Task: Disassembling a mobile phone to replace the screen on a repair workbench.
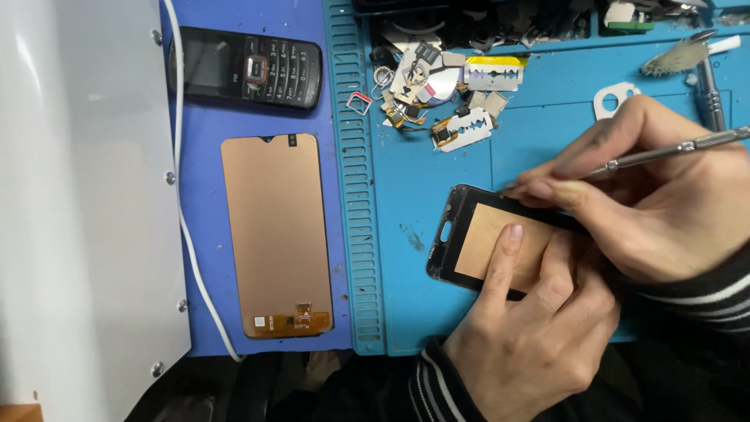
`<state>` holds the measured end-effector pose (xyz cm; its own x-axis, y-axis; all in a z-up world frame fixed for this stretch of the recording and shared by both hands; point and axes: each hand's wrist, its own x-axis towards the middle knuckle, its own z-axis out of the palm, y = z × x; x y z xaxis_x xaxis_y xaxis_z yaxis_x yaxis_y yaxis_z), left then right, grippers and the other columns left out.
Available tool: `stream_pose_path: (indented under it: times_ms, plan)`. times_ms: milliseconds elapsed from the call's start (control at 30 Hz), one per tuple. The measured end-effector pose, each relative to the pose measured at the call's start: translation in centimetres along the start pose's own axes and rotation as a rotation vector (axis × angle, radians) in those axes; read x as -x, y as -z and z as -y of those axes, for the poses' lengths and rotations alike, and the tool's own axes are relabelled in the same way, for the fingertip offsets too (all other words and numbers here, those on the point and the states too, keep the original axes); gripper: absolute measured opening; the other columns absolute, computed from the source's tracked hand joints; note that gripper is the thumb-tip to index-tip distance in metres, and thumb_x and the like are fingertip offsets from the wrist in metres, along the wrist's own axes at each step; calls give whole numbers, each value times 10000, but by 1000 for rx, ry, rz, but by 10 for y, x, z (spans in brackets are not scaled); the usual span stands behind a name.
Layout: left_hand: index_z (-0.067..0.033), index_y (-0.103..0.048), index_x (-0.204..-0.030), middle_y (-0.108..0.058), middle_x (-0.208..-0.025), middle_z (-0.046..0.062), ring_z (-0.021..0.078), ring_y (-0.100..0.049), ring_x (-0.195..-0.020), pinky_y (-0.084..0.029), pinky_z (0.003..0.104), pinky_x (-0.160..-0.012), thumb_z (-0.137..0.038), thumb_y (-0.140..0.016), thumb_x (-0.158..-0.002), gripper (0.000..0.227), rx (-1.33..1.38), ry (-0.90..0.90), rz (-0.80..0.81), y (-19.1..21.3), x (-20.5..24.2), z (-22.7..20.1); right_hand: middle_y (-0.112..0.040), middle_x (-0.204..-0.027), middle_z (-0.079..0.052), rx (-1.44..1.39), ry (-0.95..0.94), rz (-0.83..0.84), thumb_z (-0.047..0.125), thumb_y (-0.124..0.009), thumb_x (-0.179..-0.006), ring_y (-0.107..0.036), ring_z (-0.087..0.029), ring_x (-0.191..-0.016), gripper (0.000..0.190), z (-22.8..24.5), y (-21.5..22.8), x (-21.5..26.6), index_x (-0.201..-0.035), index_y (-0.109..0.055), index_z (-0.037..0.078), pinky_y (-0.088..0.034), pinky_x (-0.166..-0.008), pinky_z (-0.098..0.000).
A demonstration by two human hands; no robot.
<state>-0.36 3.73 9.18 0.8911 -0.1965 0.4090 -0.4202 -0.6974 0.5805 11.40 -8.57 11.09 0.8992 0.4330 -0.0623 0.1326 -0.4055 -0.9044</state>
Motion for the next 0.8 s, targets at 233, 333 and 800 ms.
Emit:
stream_pose_path:
  times_ms: [233,333,800]
  plan:
    - [44,-803,-1157,-659,-1190,153,355,-623,-1274,-445,624,-1276,-35,-691,-1026,189,53,24,-40,-3,6,-1,-720,-930,-210,-3,97,40,-141,-691,-894,-808,-273,-921,273,-8,-2,-7,-942,-438,-50,-707,-776,-296]
    - [39,-797,-1137,-632,-1135,143,356,-620,-1232,-441,627,-1294,-25,-717,-1021,155,65,30,-68,-5,7,0,-710,-921,-204,25,86,62,-160,-708,-904,-790,-252,-911,273,-2,-9,-13,-926,-453,-67,-671,-764,-270]
    - [19,-786,-1202,-674,-1268,166,346,-621,-1306,-439,621,-1276,-78,-675,-1029,228,22,11,-40,-1,6,0,-680,-1054,-228,-108,26,-81,-155,-665,-993,-770,-293,-915,352,-9,-3,-9,-1095,-370,9,-694,-812,-319]
